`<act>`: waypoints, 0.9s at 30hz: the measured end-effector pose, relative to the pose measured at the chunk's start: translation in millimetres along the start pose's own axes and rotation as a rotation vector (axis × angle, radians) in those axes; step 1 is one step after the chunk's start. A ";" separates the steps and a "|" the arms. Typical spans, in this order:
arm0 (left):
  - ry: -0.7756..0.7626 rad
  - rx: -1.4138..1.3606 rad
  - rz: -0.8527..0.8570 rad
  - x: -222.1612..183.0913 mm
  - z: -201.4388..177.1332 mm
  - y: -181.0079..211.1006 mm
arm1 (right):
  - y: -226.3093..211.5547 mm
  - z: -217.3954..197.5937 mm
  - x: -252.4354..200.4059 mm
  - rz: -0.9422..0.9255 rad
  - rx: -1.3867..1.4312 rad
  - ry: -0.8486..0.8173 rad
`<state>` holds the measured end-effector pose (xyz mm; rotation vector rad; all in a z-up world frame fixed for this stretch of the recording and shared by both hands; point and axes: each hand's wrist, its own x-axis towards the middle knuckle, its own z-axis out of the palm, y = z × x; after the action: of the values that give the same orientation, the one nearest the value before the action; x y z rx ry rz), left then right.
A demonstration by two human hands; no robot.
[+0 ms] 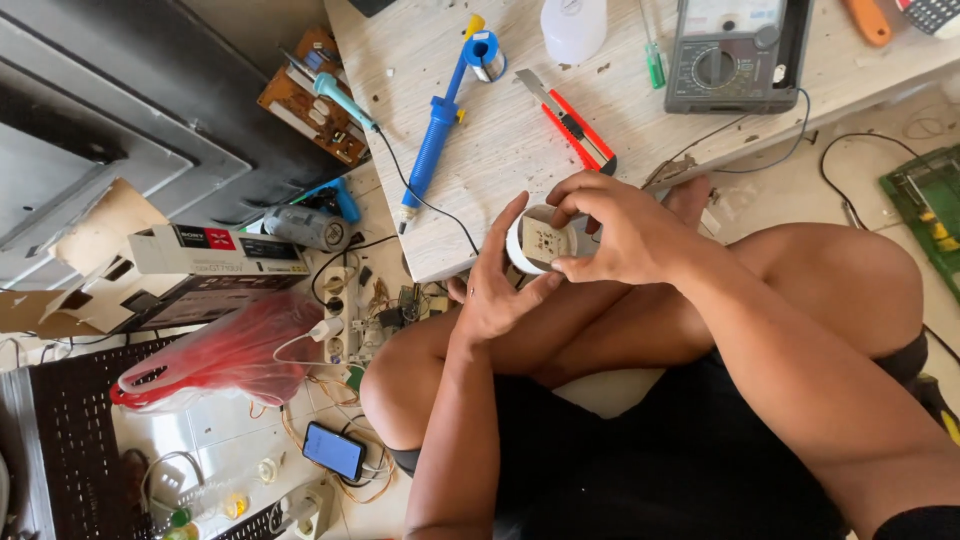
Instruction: The person is inspecting and prying apart a small electronic component, likely an LED bulb base, using a utility knife while sitting on the floor.
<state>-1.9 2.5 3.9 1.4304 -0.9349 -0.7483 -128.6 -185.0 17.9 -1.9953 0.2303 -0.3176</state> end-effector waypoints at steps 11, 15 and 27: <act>-0.081 0.042 -0.023 2.0 3.2 -0.7 | 2.6 0.2 -3.1 -0.100 -0.164 0.016; -0.062 -0.023 -0.037 3.2 8.5 -1.0 | 17.2 7.8 -3.9 -0.101 -0.139 0.020; 0.043 -0.412 -0.083 -1.1 9.6 -37.0 | 8.0 12.5 -3.1 -0.158 -0.306 0.009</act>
<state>-6.7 -2.4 -33.7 1.1208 -0.6440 -0.9088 -127.7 -176.8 5.1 -2.3206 0.1324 -0.4118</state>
